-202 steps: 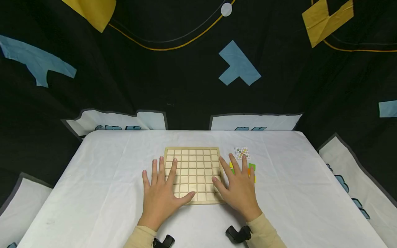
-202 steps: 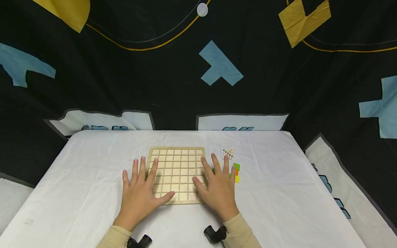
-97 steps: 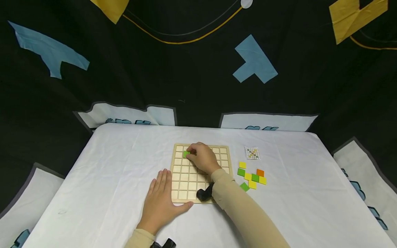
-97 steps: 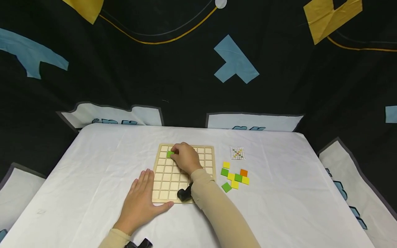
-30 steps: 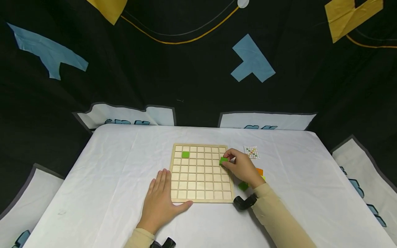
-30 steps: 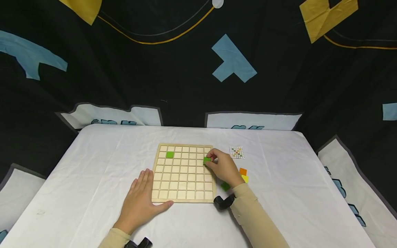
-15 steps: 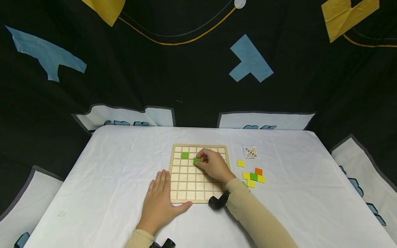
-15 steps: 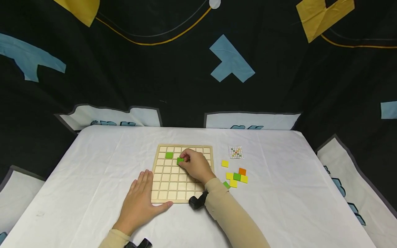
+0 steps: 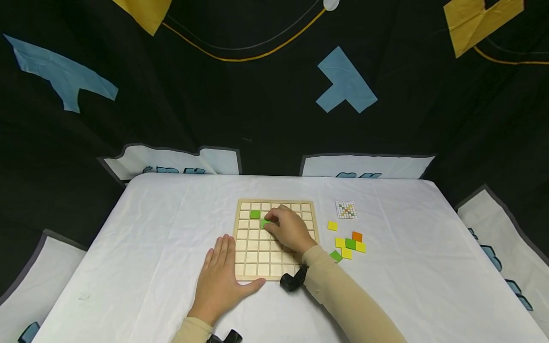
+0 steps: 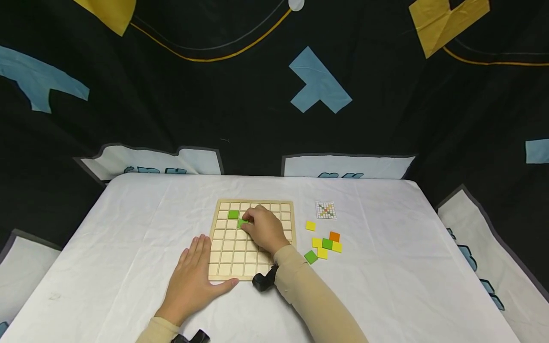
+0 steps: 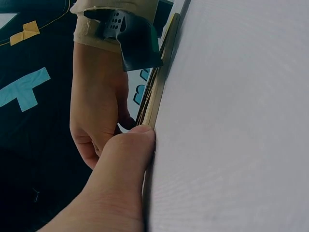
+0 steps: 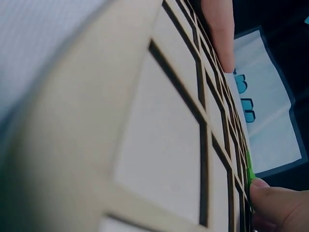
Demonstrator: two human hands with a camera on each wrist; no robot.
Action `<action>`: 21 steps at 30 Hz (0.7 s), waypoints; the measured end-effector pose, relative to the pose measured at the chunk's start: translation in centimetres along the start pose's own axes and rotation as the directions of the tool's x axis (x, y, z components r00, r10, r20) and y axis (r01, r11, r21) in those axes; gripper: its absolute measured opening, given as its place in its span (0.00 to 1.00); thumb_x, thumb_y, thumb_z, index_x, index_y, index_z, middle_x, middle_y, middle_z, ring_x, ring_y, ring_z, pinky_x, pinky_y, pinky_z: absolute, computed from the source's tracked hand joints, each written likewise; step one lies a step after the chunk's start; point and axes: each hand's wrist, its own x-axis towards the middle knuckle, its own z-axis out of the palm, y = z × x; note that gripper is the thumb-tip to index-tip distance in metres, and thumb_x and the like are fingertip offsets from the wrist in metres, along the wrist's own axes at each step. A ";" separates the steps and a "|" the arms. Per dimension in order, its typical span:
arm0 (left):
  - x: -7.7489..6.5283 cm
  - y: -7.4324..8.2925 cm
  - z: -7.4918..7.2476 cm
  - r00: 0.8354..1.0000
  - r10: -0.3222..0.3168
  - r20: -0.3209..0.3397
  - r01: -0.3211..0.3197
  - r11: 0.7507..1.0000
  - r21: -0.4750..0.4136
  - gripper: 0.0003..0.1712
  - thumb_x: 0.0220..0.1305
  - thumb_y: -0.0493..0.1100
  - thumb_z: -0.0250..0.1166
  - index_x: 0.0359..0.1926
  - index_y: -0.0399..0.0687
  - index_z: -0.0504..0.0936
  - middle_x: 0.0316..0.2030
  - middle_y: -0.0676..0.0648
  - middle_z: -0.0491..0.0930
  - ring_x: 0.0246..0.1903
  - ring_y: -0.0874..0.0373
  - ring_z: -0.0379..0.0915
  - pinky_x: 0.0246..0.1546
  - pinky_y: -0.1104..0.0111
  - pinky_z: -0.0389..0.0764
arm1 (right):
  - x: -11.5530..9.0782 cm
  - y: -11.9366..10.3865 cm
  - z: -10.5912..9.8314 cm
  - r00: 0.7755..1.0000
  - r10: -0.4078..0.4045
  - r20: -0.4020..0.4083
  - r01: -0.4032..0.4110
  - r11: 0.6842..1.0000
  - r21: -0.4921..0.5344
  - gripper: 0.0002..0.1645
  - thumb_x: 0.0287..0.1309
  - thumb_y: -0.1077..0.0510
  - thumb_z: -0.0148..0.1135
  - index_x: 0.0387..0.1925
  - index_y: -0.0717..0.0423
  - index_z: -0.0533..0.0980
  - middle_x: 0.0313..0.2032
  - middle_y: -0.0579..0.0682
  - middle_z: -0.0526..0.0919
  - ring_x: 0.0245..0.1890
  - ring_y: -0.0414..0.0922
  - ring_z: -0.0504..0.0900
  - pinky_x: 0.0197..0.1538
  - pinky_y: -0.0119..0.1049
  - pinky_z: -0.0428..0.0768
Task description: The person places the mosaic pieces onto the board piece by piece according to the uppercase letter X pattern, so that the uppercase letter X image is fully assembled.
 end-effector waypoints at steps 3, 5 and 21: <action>0.0 0.0 0.0 1.000 -0.001 0.000 0.001 1.000 -0.001 0.76 0.45 0.85 0.60 0.76 0.32 0.50 0.77 0.35 0.50 0.78 0.42 0.44 0.77 0.49 0.49 | -0.1 -0.1 0.0 1.000 -0.002 0.014 0.002 1.000 -0.025 0.09 0.64 0.52 0.65 0.42 0.49 0.84 0.38 0.42 0.80 0.39 0.39 0.80 0.45 0.34 0.81; 0.0 0.0 0.0 1.000 -0.004 0.004 0.004 1.000 -0.001 0.76 0.45 0.85 0.59 0.76 0.32 0.50 0.77 0.36 0.50 0.78 0.42 0.43 0.77 0.49 0.49 | -0.2 -0.1 -0.1 1.000 -0.011 0.024 0.012 0.999 -0.043 0.09 0.64 0.52 0.65 0.43 0.49 0.85 0.39 0.42 0.80 0.39 0.39 0.80 0.45 0.34 0.81; 0.0 0.0 0.1 1.000 -0.007 0.000 0.007 1.000 0.000 0.76 0.44 0.86 0.59 0.76 0.32 0.51 0.77 0.36 0.50 0.78 0.42 0.43 0.77 0.48 0.50 | -4.6 3.0 -4.5 0.999 0.021 0.024 -0.020 0.998 -0.054 0.14 0.62 0.54 0.67 0.49 0.47 0.82 0.36 0.39 0.80 0.36 0.38 0.75 0.43 0.35 0.77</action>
